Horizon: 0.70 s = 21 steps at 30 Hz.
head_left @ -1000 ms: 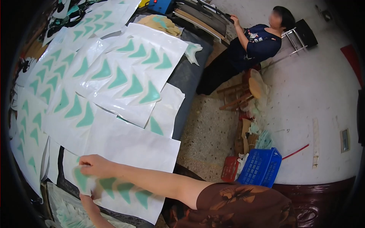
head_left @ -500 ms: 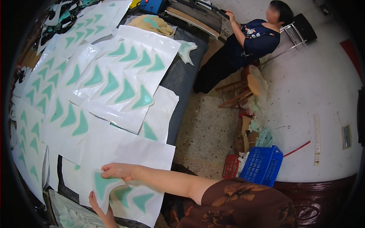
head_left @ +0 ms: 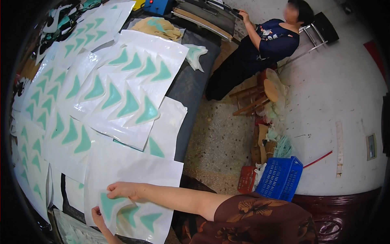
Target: Peeling green chevron decals from white backing sheets in a shoe manufacturing facility.
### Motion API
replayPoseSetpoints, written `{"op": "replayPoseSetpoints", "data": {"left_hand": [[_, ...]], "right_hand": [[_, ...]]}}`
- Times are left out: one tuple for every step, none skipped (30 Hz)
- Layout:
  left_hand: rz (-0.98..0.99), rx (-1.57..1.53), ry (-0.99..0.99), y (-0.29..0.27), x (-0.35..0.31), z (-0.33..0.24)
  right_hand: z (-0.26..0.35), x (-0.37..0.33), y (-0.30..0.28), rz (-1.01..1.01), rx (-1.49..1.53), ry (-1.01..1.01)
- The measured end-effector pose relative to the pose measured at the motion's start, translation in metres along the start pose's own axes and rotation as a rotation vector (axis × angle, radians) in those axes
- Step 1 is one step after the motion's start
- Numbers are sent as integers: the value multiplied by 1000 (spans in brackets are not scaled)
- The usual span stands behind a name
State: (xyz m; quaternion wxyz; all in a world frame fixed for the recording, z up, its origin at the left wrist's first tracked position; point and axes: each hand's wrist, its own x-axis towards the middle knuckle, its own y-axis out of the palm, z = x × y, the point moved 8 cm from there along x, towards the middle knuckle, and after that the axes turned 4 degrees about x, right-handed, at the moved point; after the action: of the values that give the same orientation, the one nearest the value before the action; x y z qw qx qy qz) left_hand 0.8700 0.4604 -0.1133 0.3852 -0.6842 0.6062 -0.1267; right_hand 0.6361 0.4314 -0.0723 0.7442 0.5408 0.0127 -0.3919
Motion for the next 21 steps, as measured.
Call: {"op": "replayPoseSetpoints", "data": {"left_hand": [[41,-63,-62,5,4,9],[44,-63,-61,8,7,13],[32,-81,-48,9,10,17],[21,-97,-35,10,10,17],[23,-96,-40,10,11,20],[39,-83,-91,12,10,27],[48,-62,-146,7,6,35],[14,70,-72,-12,7,52],[-21,214,-14,-31,3,80],[18,338,-35,-32,1,92],[18,232,-26,-22,1,77],[66,112,-23,-9,4,61],[49,152,31,9,12,21],[27,116,-10,18,2,-33],[18,105,-68,14,-1,-44],[0,89,-139,7,-7,-43],[-10,88,-204,0,-13,-41],[6,33,-246,-4,-18,-34],[-5,37,-269,-10,-19,-31],[12,-39,-290,-9,-21,-31],[30,-117,-307,-9,-23,-31]], "right_hand": [[2,-2,0,-3,2,-2],[3,-5,1,-7,14,12],[4,-8,1,-11,25,26],[4,-8,1,-13,27,26],[3,-8,0,-26,20,29],[1,-7,-1,-36,14,35],[-5,-2,-4,-25,22,46],[-10,9,-1,1,-34,-10],[-22,21,8,40,-80,-57],[-25,22,7,59,-19,-63],[-23,24,0,65,98,-19],[-22,11,-24,-93,189,-37],[-6,3,-42,-132,156,-64],[4,-9,-63,-284,117,-126],[12,-9,-53,-82,299,-138],[24,-14,-42,-37,238,-143],[25,-22,-37,-87,191,-95],[27,-28,-33,-204,-7,-68],[23,-28,-33,-192,-5,-46],[15,-28,-32,-139,-150,35],[6,-27,-29,-86,-295,113]]}}
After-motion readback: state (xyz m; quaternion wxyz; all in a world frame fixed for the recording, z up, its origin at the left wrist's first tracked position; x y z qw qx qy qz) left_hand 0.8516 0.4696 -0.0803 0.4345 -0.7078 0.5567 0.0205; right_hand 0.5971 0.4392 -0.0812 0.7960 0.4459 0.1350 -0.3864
